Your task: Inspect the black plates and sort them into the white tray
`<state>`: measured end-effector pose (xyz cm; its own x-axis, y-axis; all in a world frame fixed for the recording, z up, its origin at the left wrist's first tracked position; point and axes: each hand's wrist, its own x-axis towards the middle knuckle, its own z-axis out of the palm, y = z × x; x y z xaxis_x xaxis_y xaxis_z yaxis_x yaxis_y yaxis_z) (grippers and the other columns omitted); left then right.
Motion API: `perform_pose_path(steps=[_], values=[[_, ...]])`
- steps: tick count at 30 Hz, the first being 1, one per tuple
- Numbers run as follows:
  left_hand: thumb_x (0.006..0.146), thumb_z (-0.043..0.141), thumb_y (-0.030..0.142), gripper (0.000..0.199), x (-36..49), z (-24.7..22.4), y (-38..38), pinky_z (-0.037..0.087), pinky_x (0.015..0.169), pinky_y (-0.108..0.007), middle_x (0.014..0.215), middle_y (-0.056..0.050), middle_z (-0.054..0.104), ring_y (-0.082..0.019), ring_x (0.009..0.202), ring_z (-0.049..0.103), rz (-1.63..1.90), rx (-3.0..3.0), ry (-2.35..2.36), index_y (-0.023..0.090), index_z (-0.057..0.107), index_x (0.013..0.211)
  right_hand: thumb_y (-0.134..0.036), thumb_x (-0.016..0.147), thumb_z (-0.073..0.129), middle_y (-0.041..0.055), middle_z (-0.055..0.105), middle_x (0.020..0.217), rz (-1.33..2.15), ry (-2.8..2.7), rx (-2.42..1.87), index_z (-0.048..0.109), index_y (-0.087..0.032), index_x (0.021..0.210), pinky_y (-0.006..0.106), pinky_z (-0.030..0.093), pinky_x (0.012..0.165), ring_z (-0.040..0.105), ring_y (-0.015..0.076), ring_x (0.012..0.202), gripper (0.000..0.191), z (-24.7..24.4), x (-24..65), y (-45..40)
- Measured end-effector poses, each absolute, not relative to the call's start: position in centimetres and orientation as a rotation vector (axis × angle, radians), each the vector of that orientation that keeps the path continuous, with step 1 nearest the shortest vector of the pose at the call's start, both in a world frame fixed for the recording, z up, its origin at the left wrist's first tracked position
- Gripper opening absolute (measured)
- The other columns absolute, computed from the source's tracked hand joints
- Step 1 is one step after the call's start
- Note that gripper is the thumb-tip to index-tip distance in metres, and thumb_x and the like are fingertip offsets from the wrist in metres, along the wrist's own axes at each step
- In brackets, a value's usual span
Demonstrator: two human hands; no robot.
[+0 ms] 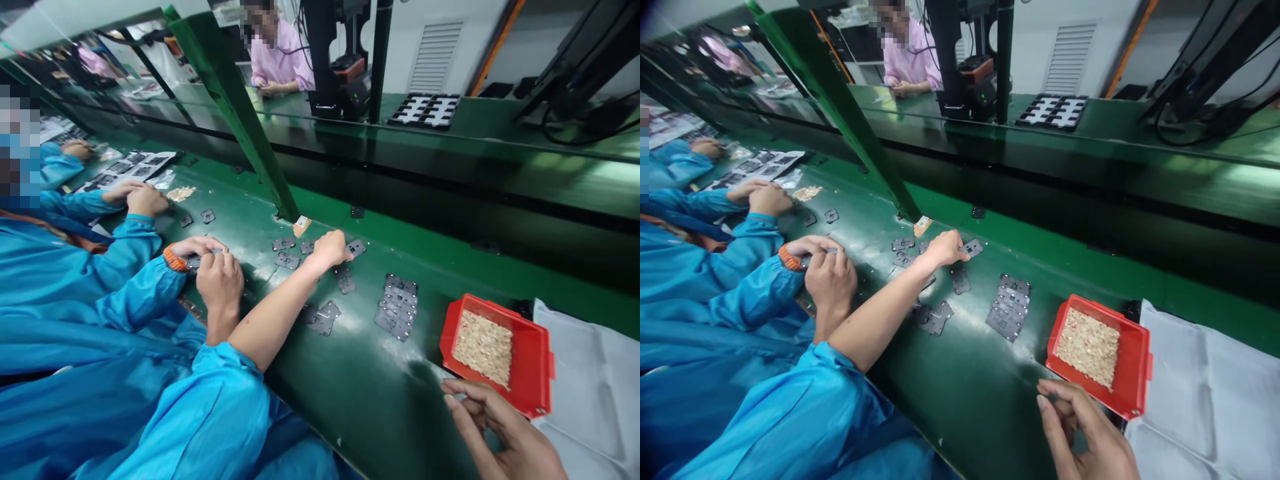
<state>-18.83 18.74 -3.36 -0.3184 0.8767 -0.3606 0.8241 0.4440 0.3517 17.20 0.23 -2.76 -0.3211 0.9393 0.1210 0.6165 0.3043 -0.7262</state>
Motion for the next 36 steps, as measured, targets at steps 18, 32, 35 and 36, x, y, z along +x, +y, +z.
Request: perform_pose_path(steps=[18,32,35,36], values=[[0.096,0.066,0.036,0.021,-8.0,-0.8,1.7,0.048,0.083,-0.031,0.098,-0.005,0.065,-0.019,0.091,0.06,0.824,1.208,1.155,0.016,0.065,0.101,-0.038,0.1,0.067,0.0004,0.071,0.079,1.277,-1.644,-1.321,0.067,-0.024,0.103,0.026,0.06,0.063,0.072,0.0166,0.068,0.014,-0.6,10.6,1.5],[0.096,0.071,0.025,0.02,-10.4,-3.3,2.6,0.053,0.089,-0.038,0.117,-0.008,0.068,-0.026,0.1,0.07,0.391,1.67,1.84,0.02,0.064,0.114,-0.033,0.109,0.04,0.0103,0.075,0.101,0.611,-2.32,-1.36,0.067,-0.02,0.115,0.037,0.057,0.064,0.073,0.0228,0.07,0.03,-6.0,10.7,3.5],[0.098,0.071,0.03,0.029,-12.5,-2.5,4.7,0.053,0.097,-0.04,0.124,-0.014,0.065,-0.029,0.111,0.068,0.342,1.726,2.047,0.018,0.062,0.123,-0.036,0.11,0.045,0.0098,0.075,0.103,0.567,-2.323,-1.373,0.065,-0.021,0.119,0.037,0.056,0.064,0.073,0.0235,0.072,0.027,-5.1,11.1,3.1],[0.096,0.073,0.034,0.033,-13.3,-2.3,5.4,0.052,0.1,-0.041,0.126,-0.016,0.064,-0.031,0.116,0.066,0.291,1.751,2.121,0.016,0.062,0.122,-0.035,0.109,0.048,0.0094,0.075,0.103,0.575,-2.313,-1.388,0.066,-0.021,0.119,0.037,0.056,0.065,0.073,0.0239,0.073,0.024,-4.5,11.2,2.8]])
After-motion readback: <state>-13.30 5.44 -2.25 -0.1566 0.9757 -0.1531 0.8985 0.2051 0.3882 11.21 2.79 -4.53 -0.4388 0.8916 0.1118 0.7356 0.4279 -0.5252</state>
